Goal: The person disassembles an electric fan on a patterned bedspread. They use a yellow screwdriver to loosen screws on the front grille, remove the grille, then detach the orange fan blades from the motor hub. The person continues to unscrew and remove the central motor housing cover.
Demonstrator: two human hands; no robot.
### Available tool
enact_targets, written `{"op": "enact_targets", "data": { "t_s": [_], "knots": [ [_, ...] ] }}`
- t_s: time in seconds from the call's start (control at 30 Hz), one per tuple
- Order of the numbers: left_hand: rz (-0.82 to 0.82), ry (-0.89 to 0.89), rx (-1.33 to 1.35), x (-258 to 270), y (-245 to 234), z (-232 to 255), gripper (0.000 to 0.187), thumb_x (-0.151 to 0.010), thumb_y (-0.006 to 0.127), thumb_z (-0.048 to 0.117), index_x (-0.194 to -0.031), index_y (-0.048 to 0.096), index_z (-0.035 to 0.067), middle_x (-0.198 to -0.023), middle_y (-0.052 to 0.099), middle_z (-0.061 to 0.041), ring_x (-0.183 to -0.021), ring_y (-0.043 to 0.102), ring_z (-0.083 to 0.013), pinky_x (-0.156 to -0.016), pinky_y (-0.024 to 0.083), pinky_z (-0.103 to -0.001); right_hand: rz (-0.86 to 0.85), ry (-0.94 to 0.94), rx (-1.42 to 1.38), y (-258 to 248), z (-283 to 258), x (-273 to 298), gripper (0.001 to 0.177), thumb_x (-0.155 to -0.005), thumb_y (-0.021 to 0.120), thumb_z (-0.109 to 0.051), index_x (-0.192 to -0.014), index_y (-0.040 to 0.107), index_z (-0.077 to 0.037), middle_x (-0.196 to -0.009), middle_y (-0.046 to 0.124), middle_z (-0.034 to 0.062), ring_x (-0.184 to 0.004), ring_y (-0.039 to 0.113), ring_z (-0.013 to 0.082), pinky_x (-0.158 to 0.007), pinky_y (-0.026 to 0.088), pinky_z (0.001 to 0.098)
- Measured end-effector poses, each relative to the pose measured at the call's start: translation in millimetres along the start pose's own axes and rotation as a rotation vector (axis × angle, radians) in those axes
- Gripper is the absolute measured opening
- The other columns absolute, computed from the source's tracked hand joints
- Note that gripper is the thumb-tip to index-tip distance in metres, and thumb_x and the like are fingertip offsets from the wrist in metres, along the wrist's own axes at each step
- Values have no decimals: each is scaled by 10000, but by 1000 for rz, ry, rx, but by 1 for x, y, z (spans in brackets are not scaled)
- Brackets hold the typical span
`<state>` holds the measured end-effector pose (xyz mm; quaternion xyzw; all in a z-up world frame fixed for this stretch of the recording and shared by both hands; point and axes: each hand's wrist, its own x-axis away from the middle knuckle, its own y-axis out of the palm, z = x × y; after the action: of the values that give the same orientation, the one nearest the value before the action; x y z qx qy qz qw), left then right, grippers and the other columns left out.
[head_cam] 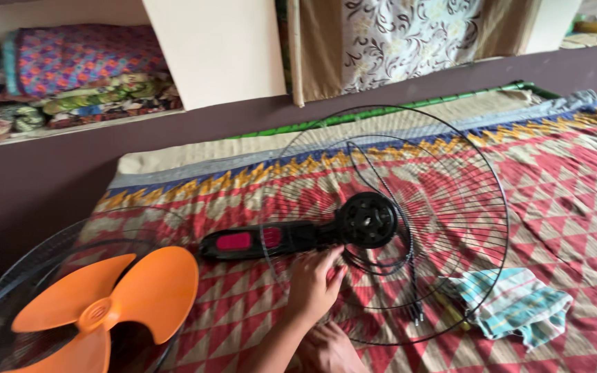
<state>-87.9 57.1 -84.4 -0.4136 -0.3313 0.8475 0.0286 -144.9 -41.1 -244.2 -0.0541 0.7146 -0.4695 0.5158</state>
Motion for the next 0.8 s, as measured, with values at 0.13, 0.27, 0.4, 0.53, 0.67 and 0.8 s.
{"op": "enact_targets", "data": {
  "t_s": [0.13, 0.27, 0.4, 0.53, 0.67, 0.8],
  "knots": [
    [61, 149, -47, -51, 25, 6, 473, -935, 742, 197, -1374, 628, 59, -1173, 707, -108, -989, 650, -284, -919, 444, -482, -84, 448, 25, -45, 16, -18, 303, -792, 711, -278, -1038, 697, -101, -973, 719, 108, -936, 684, 295, -797, 513, 441],
    [161, 347, -230, -85, 48, 0, 271, -935, 721, 196, -1197, 694, 131, -1061, 756, -11, -989, 677, -179, -985, 420, -522, -95, 767, -57, -72, 27, -30, 171, -891, 697, -239, -985, 685, -97, -881, 735, 111, -846, 710, 309, -715, 559, 453],
    [85, 451, -369, -96, 55, -16, 132, -979, 703, 229, -1072, 695, 134, -937, 756, 37, -941, 670, -137, -1068, 399, -596, -97, 832, -72, -73, 34, -37, 200, -909, 663, -253, -1045, 702, -111, -813, 736, 121, -696, 705, 333, -654, 555, 478],
    [74, 465, -461, -94, 61, -24, 164, -1015, 661, 300, -996, 681, 138, -845, 718, 47, -904, 663, -145, -1029, 411, -593, -84, 782, -57, -66, 32, -32, 220, -913, 639, -245, -1063, 700, -96, -785, 739, 131, -704, 709, 343, -693, 538, 493],
    [141, 391, -513, -94, 72, -18, 302, -1048, 635, 381, -868, 628, 138, -743, 648, 36, -843, 635, -177, -965, 401, -527, -151, 797, -68, -67, 34, -31, 242, -928, 629, -255, -1075, 682, -69, -795, 733, 142, -709, 711, 346, -715, 530, 501],
    [174, 323, -459, -93, 76, -15, 344, -1060, 607, 384, -827, 634, 132, -709, 626, 23, -799, 610, -187, -961, 361, -498, -180, 810, -78, -68, 34, -33, 230, -940, 622, -261, -1042, 669, -60, -783, 733, 130, -708, 712, 339, -735, 528, 513]
  ]
}}
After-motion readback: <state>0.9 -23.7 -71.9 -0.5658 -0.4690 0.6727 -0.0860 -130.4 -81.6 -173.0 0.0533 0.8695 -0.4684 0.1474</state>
